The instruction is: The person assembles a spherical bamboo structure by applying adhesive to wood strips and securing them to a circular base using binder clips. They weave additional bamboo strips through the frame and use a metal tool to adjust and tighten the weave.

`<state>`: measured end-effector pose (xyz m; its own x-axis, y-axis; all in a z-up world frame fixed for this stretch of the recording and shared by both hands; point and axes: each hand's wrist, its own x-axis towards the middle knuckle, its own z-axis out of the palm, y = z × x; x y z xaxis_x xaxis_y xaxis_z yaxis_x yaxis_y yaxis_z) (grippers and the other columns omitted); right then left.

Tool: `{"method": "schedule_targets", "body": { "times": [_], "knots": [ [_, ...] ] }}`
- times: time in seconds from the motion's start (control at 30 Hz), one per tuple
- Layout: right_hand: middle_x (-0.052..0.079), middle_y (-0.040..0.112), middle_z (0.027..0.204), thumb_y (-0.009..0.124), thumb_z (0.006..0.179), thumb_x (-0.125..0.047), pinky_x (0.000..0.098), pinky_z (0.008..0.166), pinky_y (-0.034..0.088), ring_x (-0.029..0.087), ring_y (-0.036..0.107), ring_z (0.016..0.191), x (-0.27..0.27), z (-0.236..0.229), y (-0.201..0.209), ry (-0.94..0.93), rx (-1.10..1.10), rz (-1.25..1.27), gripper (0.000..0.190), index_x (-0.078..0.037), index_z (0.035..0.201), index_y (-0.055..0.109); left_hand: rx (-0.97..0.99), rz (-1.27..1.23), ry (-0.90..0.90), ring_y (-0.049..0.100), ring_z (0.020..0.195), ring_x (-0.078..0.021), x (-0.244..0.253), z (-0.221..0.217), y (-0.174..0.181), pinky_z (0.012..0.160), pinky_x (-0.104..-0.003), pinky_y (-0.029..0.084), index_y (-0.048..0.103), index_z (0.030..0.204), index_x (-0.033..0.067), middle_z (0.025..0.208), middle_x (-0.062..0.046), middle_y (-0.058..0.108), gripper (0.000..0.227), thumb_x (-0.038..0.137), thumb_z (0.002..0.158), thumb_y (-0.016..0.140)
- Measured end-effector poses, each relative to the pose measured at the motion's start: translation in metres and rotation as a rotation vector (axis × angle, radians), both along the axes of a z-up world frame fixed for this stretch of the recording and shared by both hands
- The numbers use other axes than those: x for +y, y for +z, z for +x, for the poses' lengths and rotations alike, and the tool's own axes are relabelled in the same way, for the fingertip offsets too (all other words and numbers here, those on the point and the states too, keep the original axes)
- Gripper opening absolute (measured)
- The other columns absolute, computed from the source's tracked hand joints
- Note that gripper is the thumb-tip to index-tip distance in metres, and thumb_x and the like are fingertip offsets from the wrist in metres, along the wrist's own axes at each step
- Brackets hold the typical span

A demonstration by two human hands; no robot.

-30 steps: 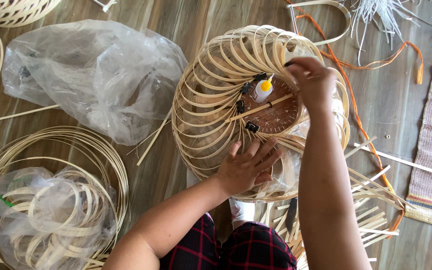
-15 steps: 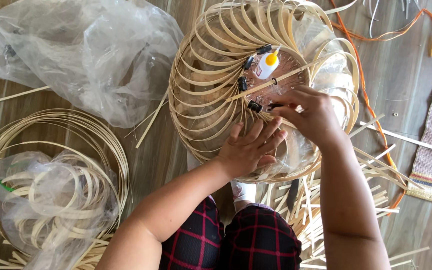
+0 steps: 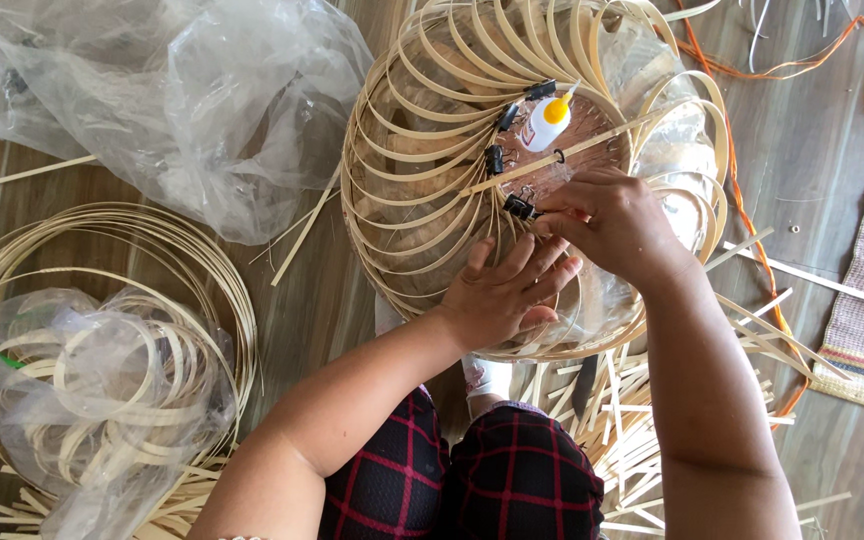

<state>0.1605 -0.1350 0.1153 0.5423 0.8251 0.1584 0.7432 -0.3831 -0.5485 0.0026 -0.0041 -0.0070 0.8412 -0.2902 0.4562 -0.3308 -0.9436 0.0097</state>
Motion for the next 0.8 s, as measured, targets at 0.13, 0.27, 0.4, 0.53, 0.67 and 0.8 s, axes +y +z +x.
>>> {"method": "schedule_targets", "body": {
  "times": [0.13,0.27,0.4,0.53,0.67,0.8],
  "knots": [
    [0.009,0.074,0.092,0.08,0.087,-0.012,0.0364,0.07,0.058,0.023,0.072,0.078,0.0,-0.005,0.0,-0.068,0.043,0.016,0.019,-0.007,0.106,0.077,0.011,0.013,0.011,0.025,0.152,-0.0243,-0.001,0.001,0.0,0.117,-0.057,0.012,0.037,0.163,0.0255,0.168,-0.003,0.037,0.07,0.066,0.107,0.047],
    [0.009,0.073,0.099,0.083,0.085,-0.015,0.0352,0.07,0.058,0.021,0.072,0.085,-0.002,-0.011,0.0,-0.152,0.167,0.004,0.03,-0.007,0.113,0.076,0.051,0.037,-0.008,0.024,0.151,-0.0241,0.001,0.001,0.003,0.117,-0.057,0.014,0.037,0.164,0.0245,0.169,-0.003,0.034,0.068,0.064,0.109,0.045],
    [0.011,0.072,0.115,0.083,0.088,-0.014,0.0359,0.086,0.057,0.023,0.071,0.102,-0.025,-0.023,-0.003,-0.22,0.154,0.169,0.043,-0.004,0.127,0.07,0.022,0.049,-0.001,0.03,0.149,-0.0248,0.002,0.001,0.009,0.118,-0.057,0.016,0.037,0.164,0.0241,0.17,-0.003,0.033,0.07,0.066,0.108,0.044],
    [0.011,0.073,0.118,0.079,0.096,-0.014,0.0356,0.096,0.055,0.022,0.071,0.107,-0.081,-0.056,-0.016,-0.486,0.059,0.193,0.036,-0.005,0.131,0.071,0.068,-0.004,-0.04,0.035,0.144,-0.0259,0.005,0.003,0.007,0.117,-0.058,0.017,0.037,0.164,0.0239,0.17,-0.003,0.031,0.07,0.065,0.108,0.045],
    [0.012,0.069,0.125,0.079,0.099,-0.016,0.0377,0.1,0.053,0.025,0.068,0.115,-0.128,-0.1,-0.045,-0.69,-0.141,0.09,0.033,-0.006,0.129,0.07,0.142,-0.131,-0.059,0.036,0.144,-0.0264,0.001,0.005,0.001,0.12,-0.061,0.016,0.034,0.162,0.0265,0.17,-0.001,0.027,0.07,0.065,0.105,0.043],
    [0.013,0.063,0.133,0.077,0.101,-0.018,0.0436,0.109,0.048,0.032,0.061,0.125,-0.153,-0.123,-0.067,-0.74,-0.413,-0.033,0.039,-0.007,0.136,0.063,0.054,-0.149,-0.037,0.034,0.149,-0.0273,-0.001,0.01,0.002,0.121,-0.061,0.011,0.028,0.165,0.0264,0.171,0.0,0.025,0.073,0.066,0.106,0.042]
  ]
}}
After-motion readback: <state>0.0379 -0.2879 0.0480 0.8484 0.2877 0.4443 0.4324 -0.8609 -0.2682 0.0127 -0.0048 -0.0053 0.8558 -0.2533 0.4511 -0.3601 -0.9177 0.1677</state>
